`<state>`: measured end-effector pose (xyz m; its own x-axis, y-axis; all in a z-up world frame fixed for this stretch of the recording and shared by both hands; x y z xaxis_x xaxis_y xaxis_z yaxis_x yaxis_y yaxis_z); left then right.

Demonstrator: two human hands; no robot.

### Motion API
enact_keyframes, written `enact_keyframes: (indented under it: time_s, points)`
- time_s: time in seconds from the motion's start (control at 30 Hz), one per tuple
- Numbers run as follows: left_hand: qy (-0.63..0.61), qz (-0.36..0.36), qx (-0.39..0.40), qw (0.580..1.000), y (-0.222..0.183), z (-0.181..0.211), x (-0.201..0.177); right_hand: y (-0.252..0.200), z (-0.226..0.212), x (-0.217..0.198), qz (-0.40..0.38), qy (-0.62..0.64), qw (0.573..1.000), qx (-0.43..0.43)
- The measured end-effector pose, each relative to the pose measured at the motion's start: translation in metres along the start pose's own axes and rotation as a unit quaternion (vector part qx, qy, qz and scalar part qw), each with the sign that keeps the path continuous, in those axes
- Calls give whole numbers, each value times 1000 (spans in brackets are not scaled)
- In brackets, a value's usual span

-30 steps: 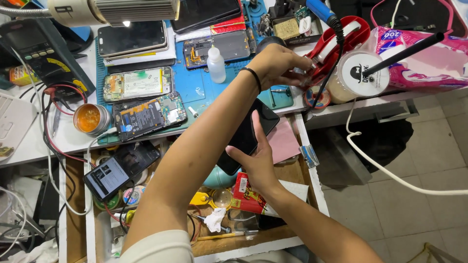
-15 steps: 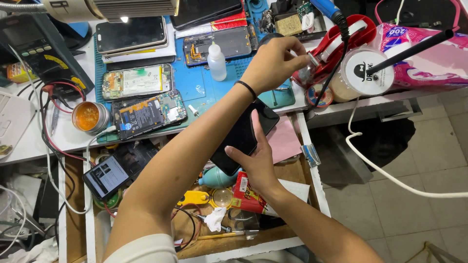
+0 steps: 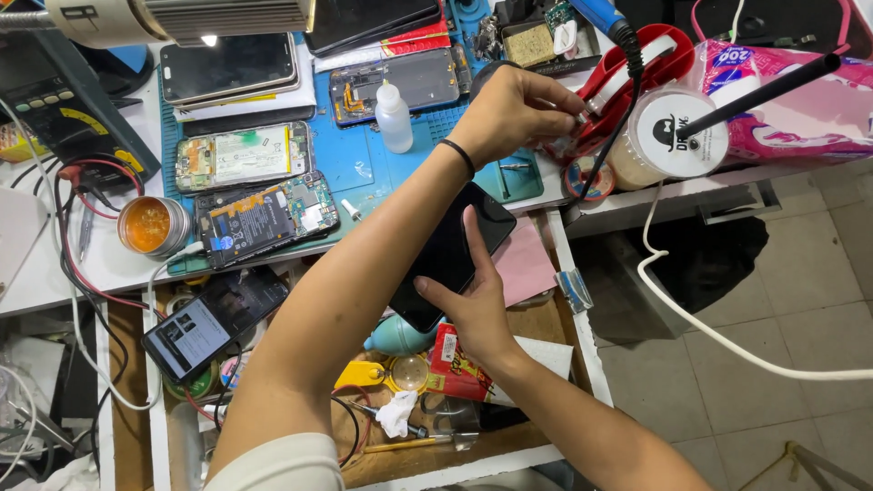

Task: Securing a mobile phone with rubber bands after a repair to ensure the adhesive sets correctly.

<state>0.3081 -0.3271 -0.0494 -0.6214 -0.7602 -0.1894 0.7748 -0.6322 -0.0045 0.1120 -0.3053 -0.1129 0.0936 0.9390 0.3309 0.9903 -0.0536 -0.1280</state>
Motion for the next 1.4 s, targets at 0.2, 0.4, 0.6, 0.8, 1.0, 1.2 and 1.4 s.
enact_keyframes:
  time_s: [0.2,0.4,0.6,0.8,1.0,1.2,1.4]
  points:
    - [170,40,136,975,0,-3,5,2,2,2,5,81,997,17]
    - [220,106,186,952,-38,2,-11,2,-9,0,15,23,1000,-3]
    - [-26,184,72,980,-213,92,-24,-1,-17,-1,47,-45,992,-104]
    - [-238,390,40,889,-310,7,14,-17,-27,2,69,-205,964,-157]
    - [-127,330,1,935,-311,2,4,-22,-25,7,49,-224,954,-192]
    - [48,272,-4,961,-299,11,-12,-24,-26,-1,70,-254,936,-232]
    - [30,300,-57,952,-288,12,-20,-27,-23,-4,72,-255,932,-248]
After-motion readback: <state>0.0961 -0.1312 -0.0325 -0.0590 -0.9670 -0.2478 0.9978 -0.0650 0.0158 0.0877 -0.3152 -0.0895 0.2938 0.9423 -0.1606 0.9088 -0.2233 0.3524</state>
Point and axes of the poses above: each hand's wrist, its own y-axis towards the middle knuckle, its own x-axis out of the palm, z = x × y, the point moved 4 cm from there along y, towards the middle knuckle, and after that the axes turned 3 degrees about -z, right-handed, at the moved point
